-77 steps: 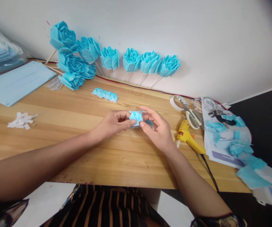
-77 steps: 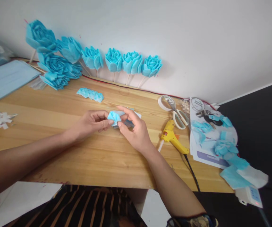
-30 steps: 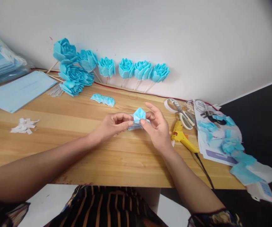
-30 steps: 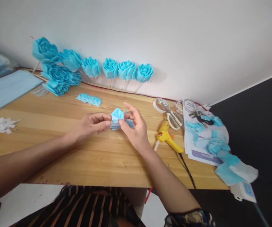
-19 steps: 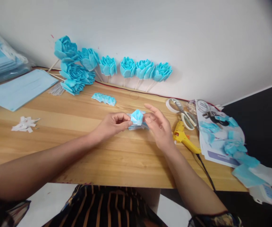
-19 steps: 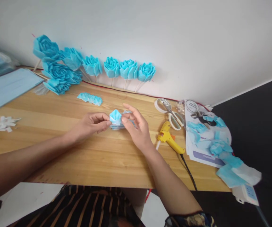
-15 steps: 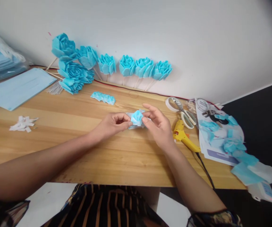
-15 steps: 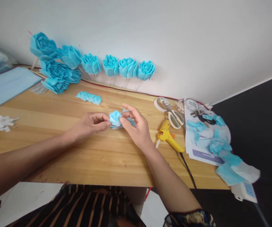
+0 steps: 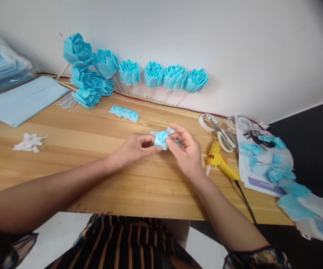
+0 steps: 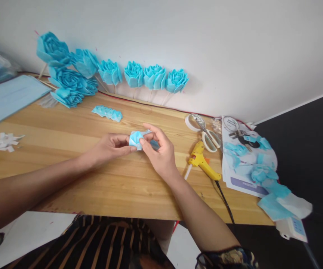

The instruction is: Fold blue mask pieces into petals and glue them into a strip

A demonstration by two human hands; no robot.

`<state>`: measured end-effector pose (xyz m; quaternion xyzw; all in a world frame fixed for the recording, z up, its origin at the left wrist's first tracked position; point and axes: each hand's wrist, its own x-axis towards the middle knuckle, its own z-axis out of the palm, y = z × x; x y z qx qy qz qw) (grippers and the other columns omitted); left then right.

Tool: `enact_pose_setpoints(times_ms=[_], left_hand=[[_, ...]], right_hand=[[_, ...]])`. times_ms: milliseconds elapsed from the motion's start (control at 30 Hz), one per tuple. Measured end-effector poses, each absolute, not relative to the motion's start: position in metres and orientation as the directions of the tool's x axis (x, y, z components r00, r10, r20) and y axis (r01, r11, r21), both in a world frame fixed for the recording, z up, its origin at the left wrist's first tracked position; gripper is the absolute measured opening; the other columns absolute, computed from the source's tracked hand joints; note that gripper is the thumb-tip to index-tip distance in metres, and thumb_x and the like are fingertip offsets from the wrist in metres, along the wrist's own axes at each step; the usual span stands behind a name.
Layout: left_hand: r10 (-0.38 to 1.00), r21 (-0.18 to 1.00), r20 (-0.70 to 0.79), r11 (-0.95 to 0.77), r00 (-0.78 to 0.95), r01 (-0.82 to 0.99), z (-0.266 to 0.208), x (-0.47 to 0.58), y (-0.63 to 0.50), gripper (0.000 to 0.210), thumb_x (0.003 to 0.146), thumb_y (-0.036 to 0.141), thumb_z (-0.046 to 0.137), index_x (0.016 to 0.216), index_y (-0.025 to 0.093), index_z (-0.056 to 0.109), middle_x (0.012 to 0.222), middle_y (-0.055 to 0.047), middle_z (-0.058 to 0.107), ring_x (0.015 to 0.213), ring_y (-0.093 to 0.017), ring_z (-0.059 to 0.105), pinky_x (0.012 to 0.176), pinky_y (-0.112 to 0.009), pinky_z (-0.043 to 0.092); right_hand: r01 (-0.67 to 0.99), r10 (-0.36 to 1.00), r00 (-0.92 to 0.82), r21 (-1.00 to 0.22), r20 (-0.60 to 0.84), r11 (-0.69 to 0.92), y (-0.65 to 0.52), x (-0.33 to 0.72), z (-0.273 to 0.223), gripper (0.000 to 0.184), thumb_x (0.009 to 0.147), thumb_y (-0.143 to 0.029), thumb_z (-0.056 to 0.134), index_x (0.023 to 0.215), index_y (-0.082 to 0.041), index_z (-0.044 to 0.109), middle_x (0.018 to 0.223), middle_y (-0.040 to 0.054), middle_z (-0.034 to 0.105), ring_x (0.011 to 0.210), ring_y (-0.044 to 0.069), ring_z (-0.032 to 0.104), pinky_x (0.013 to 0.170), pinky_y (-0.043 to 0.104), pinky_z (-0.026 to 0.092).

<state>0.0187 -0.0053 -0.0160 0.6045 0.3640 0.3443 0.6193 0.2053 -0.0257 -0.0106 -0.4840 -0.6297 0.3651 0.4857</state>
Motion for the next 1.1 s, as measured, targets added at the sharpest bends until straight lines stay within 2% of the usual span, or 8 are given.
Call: enact_pose_setpoints(times_ms=[300, 467, 567, 800, 1100], left_hand=[[0.882, 0.999, -0.047, 0.032, 0.469, 0.04, -0.0165, 0.0169, -0.0046, 0.023, 0.078, 0.039, 0.073, 0.078, 0.017, 0.065, 0.071, -0.001, 0.065, 0.073, -0.017, 0.061, 0.064, -0.027, 0.047], [0.881, 0.999, -0.05, 0.04, 0.471, 0.031, -0.0153, 0.0171, -0.004, 0.024, 0.078, 0.039, 0.074, 0.077, 0.017, 0.065, 0.071, -0.001, 0.065, 0.073, -0.017, 0.061, 0.064, -0.027, 0.046], [0.882, 0.999, -0.048, 0.042, 0.469, 0.022, -0.0145, 0.0177, -0.0042, 0.024, 0.078, 0.039, 0.074, 0.075, 0.017, 0.064, 0.07, -0.001, 0.064, 0.072, -0.017, 0.061, 0.063, -0.027, 0.046], [0.878, 0.998, -0.057, 0.047, 0.476, 0.032, -0.0124, 0.018, -0.0058, 0.022, 0.078, 0.037, 0.073, 0.075, 0.017, 0.063, 0.07, -0.001, 0.064, 0.075, -0.018, 0.063, 0.064, -0.027, 0.047], [0.878, 0.997, -0.06, 0.033, 0.474, 0.066, -0.0171, 0.0196, -0.0033, 0.023, 0.077, 0.036, 0.072, 0.073, 0.017, 0.06, 0.07, 0.0, 0.063, 0.071, -0.016, 0.06, 0.063, -0.026, 0.045]], right_hand=[[0.256, 0.97, -0.086, -0.936, 0.228, 0.243, -0.0267, 0.2092, -0.0058, 0.035, 0.094, -0.036, 0.062, 0.128, -0.028, 0.062, 0.084, -0.001, 0.069, 0.078, 0.015, 0.064, 0.073, 0.032, 0.053], [0.267, 0.948, -0.205, -0.918, 0.243, 0.293, -0.0265, 0.2112, -0.0027, 0.045, 0.09, -0.031, 0.063, 0.135, -0.029, 0.056, 0.097, 0.0015, 0.07, 0.093, 0.019, 0.065, 0.086, 0.037, 0.052], [0.28, 0.938, -0.242, -0.908, 0.249, 0.313, -0.0265, 0.2095, -0.0035, 0.052, 0.088, -0.026, 0.063, 0.138, -0.029, 0.053, 0.098, 0.0019, 0.068, 0.095, 0.019, 0.063, 0.091, 0.039, 0.051], [0.265, 0.94, -0.252, -0.918, 0.229, 0.295, -0.027, 0.2071, -0.0065, 0.057, 0.085, -0.021, 0.063, 0.14, -0.029, 0.05, 0.097, 0.0012, 0.066, 0.09, 0.017, 0.062, 0.083, 0.034, 0.052], [0.281, 0.95, -0.214, -0.918, 0.226, 0.282, -0.0258, 0.2065, -0.0072, 0.055, 0.085, -0.022, 0.063, 0.138, -0.026, 0.051, 0.089, -0.0009, 0.062, 0.082, 0.016, 0.059, 0.079, 0.033, 0.049]])
